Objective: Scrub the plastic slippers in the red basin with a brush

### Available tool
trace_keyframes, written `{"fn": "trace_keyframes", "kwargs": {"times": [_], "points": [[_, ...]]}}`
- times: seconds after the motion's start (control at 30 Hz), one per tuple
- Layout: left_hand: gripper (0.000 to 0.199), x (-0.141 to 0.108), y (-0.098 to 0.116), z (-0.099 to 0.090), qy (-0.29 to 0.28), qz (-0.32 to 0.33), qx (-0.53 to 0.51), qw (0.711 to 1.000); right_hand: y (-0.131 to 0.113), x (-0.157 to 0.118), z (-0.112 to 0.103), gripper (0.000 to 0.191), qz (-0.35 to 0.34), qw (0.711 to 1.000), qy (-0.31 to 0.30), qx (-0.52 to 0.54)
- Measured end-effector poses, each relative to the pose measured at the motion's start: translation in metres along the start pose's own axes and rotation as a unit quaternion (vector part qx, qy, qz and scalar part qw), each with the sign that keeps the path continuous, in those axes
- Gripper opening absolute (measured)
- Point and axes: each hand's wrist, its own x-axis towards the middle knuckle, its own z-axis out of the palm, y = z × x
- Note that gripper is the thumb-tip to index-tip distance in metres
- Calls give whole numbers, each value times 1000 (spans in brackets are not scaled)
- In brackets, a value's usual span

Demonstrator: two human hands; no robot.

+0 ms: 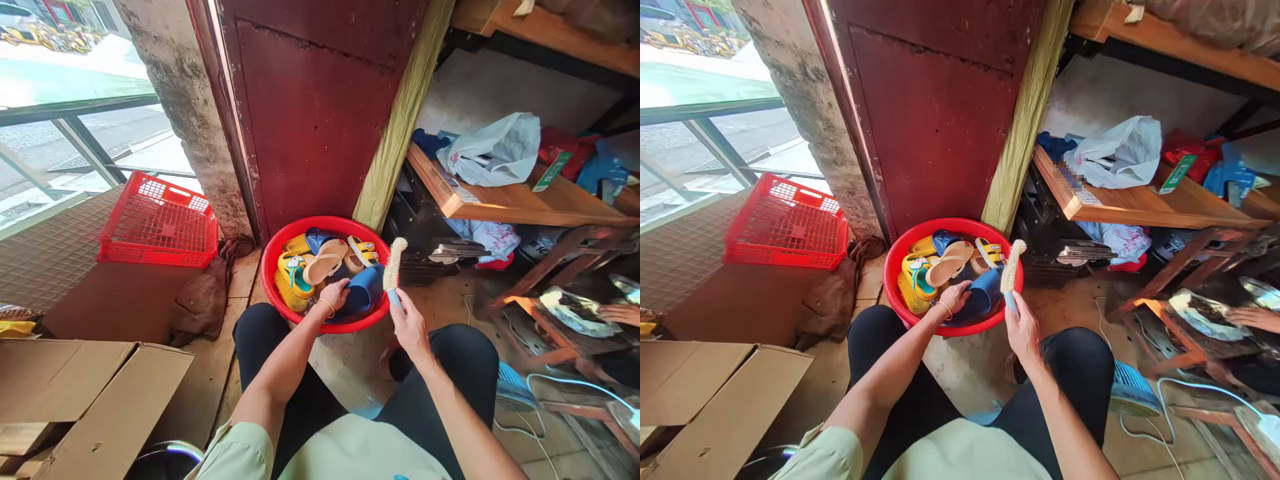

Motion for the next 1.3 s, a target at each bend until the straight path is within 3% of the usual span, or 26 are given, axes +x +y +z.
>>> {"fn": "trace_keyframes", "kwargs": {"times": [0.07,0.1,0.17,0.23,0.3,0.37,0.43,0.53,0.67,0.73,0.87,0.97,1.1,1.2,1.3], "points": [[44,-3,2,6,-46,5,40,998,2,2,9,53,-28,999,-32,-18],[44,-2,3,7,-40,17,54,998,4,5,14,51,-37,997,-59,-30],[43,1,4,0,23,54,72,996,8,15,24,48,-32,989,-128,-73],[43,7,0,-16,124,69,81,987,15,28,33,46,-6,971,-201,-127],[47,14,-12,-35,218,26,90,972,22,43,39,46,16,949,-266,-168],[52,18,-29,-50,262,-57,98,958,28,58,44,46,24,930,-313,-191],[54,22,-45,-57,233,-123,102,959,32,72,49,46,29,918,-340,-203],[45,27,-59,-52,139,-168,112,969,34,87,57,46,41,916,-345,-201],[23,34,-57,-41,-3,-201,132,971,44,90,61,48,46,923,-340,-173],[14,35,-56,-39,-43,-207,129,969,54,86,60,50,47,939,-315,-131],[23,25,-59,-37,-37,-229,37,972,68,84,60,54,16,969,-243,-45],[32,17,-63,-29,-23,-206,-101,973,54,95,71,55,-23,969,-240,-62],[43,15,-62,-16,10,-160,-211,964,17,117,84,54,-52,937,-302,-170],[43,23,-60,-14,49,-171,-180,967,7,124,77,54,-100,898,-357,-236],[42,35,-61,-22,97,-205,-103,969,14,121,59,56,-141,877,-382,-254]]}}
